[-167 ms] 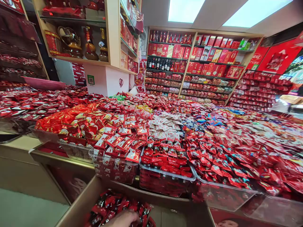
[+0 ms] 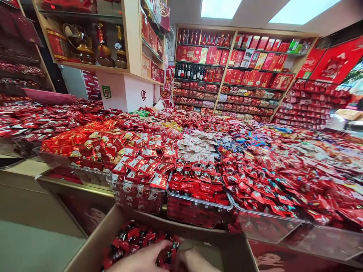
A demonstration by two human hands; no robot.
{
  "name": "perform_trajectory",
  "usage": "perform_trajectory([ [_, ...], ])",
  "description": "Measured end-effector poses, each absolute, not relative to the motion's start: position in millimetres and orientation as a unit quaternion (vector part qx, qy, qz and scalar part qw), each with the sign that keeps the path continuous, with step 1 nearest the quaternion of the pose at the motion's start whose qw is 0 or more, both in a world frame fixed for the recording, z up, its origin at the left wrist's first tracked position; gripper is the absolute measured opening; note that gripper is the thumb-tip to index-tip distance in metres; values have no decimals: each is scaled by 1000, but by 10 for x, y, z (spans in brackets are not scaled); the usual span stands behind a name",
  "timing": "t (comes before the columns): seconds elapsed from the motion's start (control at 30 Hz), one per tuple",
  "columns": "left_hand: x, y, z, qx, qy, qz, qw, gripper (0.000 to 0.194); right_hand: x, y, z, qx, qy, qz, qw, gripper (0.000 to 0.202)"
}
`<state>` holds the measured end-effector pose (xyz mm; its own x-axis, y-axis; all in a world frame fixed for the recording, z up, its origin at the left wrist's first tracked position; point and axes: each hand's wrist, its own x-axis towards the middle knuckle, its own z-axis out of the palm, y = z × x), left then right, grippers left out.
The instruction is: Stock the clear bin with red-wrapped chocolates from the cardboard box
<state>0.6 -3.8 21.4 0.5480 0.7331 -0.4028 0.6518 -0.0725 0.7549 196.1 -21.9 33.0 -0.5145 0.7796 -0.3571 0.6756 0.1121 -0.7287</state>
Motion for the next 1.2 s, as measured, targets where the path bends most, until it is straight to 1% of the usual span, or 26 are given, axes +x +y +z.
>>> perform_trajectory([
  [0.07, 89, -68, 287, 696, 429, 81, 571, 67, 1987, -202, 319, -500, -717, 470, 122, 10],
  [0.17, 285, -141, 407, 574, 399, 163, 696, 57, 2029, -225, 349, -491, -627, 532, 288, 6],
  [0.2, 350, -169, 452, 530, 397, 187, 726, 54, 2048, -241, 371, -480, -589, 557, 334, 9],
  [0.3, 484, -240, 584, 436, 381, 253, 775, 43, 2118, -282, 467, -461, -502, 599, 422, 24],
  [0.4, 509, -276, 660, 350, 377, 315, 798, 33, 2181, -294, 558, -471, -442, 585, 489, 26],
  [0.47, 502, -290, 662, 329, 384, 325, 799, 33, 2198, -290, 579, -481, -416, 576, 514, 26],
  [0.53, 508, -305, 633, 344, 382, 298, 805, 35, 2190, -287, 566, -485, -410, 569, 522, 26],
  [0.6, 538, -321, 587, 377, 378, 261, 804, 33, 2166, -289, 535, -483, -422, 569, 514, 28],
  [0.67, 578, -333, 538, 421, 391, 247, 780, 31, 2139, -294, 509, -480, -438, 571, 501, 30],
  [0.8, 610, -340, 457, 497, 408, 253, 723, 36, 2124, -311, 488, -477, -457, 580, 476, 34],
  [0.93, 571, -356, 414, 540, 408, 259, 690, 37, 2145, -332, 468, -472, -489, 588, 438, 33],
  [1.2, 553, -413, 415, 557, 414, 250, 675, 40, 2152, -368, 454, -466, -537, 563, 421, 27],
])
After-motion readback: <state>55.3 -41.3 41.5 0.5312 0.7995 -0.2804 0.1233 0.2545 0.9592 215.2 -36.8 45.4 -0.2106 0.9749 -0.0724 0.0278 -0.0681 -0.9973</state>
